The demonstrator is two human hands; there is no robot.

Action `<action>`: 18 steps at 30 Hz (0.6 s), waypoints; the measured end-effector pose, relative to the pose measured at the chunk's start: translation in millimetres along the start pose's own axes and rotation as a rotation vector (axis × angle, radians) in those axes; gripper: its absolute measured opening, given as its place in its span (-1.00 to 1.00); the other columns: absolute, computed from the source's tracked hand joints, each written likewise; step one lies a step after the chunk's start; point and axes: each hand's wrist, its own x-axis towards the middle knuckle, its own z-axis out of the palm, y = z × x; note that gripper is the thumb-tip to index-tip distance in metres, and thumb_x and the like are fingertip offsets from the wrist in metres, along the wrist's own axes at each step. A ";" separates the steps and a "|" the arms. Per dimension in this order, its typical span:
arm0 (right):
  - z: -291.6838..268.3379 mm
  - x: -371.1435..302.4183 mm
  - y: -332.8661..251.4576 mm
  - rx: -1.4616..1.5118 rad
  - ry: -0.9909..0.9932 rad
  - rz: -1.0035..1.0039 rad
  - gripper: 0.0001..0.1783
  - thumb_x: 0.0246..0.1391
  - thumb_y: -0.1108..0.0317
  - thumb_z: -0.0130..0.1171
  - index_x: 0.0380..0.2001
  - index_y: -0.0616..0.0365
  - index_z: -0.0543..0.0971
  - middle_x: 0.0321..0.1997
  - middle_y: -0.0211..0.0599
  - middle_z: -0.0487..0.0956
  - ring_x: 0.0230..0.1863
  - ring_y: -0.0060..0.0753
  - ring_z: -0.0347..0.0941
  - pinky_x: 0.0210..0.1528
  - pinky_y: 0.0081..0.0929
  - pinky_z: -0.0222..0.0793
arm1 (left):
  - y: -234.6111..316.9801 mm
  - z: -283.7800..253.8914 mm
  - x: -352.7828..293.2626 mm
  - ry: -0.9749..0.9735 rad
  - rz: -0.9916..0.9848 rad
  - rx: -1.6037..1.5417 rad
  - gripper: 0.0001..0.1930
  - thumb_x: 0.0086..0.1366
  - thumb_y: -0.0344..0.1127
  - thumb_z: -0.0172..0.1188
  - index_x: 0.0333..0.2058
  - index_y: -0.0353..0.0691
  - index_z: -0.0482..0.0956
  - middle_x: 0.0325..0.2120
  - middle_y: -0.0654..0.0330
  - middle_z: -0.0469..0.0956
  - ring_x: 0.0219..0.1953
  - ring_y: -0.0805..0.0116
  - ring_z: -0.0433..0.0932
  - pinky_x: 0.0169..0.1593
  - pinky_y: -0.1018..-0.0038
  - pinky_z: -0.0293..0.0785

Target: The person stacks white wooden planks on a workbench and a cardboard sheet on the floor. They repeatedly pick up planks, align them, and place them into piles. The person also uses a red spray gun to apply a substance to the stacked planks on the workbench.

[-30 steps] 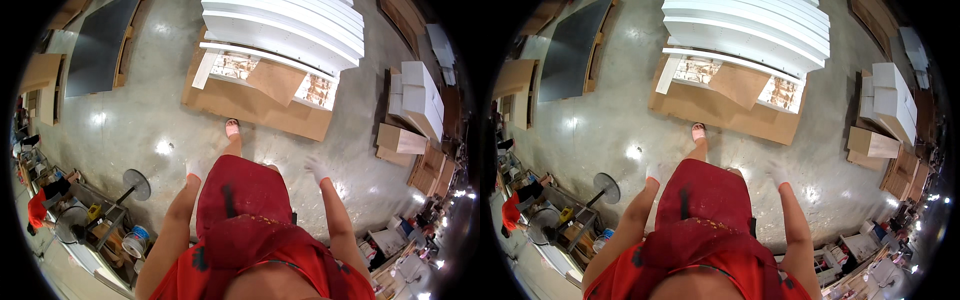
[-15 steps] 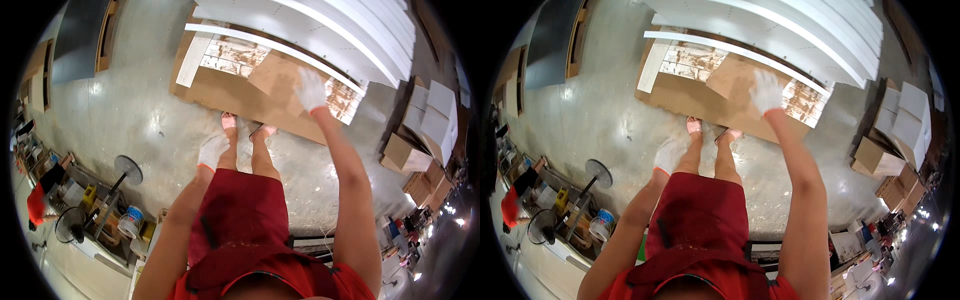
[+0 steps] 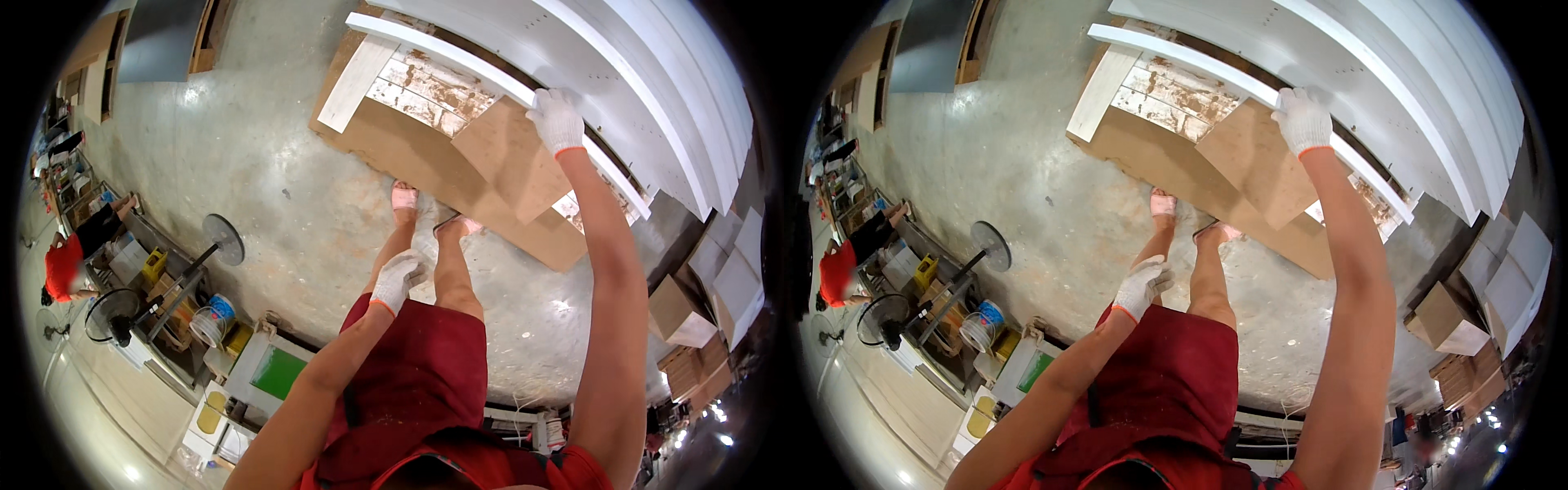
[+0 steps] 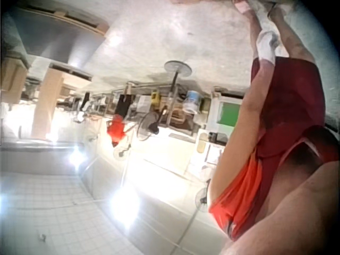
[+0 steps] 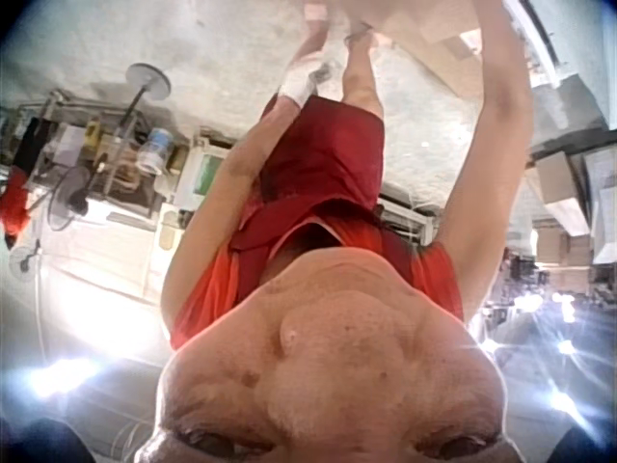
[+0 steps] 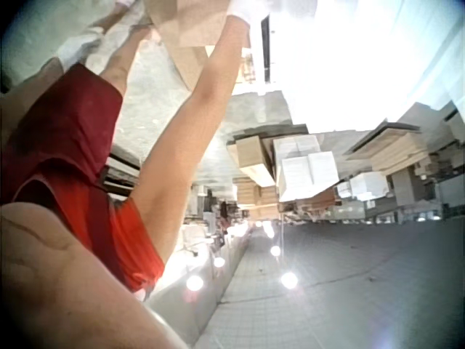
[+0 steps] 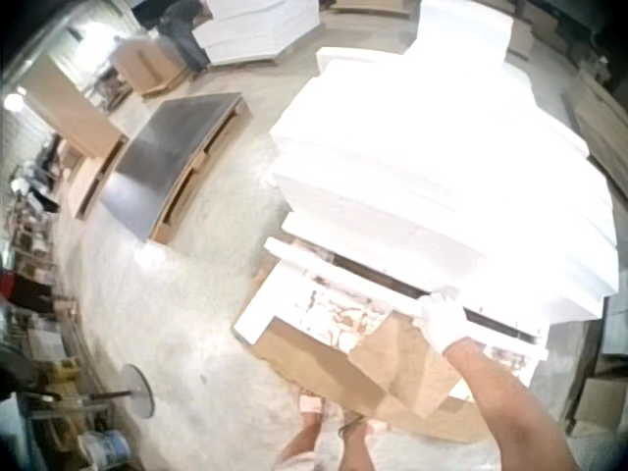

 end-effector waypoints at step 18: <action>-14.9 -17.2 34.9 0.213 0.163 0.047 -0.52 0.12 -0.01 0.11 0.02 0.03 0.54 0.11 -0.16 0.52 0.14 0.02 0.40 0.17 -0.13 0.32 | 2.4 3.7 6.3 0.022 0.010 0.016 -0.63 0.35 -0.36 0.11 0.09 -0.36 0.38 -0.14 0.01 0.56 -0.10 0.11 0.60 0.01 0.23 0.57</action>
